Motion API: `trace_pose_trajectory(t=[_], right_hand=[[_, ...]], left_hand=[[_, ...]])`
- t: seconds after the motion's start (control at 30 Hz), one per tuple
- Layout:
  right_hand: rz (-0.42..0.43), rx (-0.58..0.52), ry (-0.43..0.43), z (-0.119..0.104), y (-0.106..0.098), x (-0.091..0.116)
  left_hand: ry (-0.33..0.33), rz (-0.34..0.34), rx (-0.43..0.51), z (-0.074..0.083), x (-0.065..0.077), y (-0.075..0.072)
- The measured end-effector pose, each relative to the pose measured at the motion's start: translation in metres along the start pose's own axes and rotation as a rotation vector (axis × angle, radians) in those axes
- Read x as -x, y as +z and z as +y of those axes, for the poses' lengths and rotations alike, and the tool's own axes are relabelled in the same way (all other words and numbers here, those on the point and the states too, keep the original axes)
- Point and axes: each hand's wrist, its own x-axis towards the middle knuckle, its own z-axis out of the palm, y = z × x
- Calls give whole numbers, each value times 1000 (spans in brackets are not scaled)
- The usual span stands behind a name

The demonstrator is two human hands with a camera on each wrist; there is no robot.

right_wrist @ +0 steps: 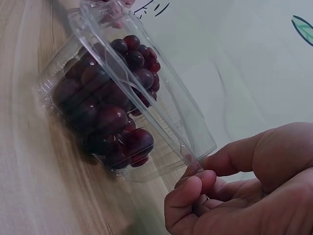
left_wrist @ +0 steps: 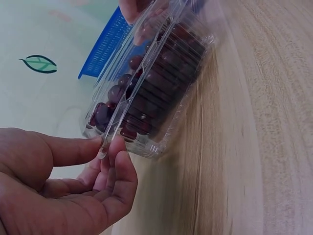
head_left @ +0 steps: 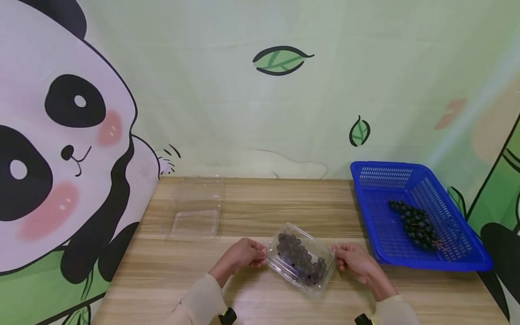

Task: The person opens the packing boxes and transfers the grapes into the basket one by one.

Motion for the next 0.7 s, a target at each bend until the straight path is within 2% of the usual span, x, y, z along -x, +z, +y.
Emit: trace_pose_trajectory(t=[0.7], right_hand=[[217,164,5,-9,12,-19]], left_hand=[[17,-31,105,-14,22,8]])
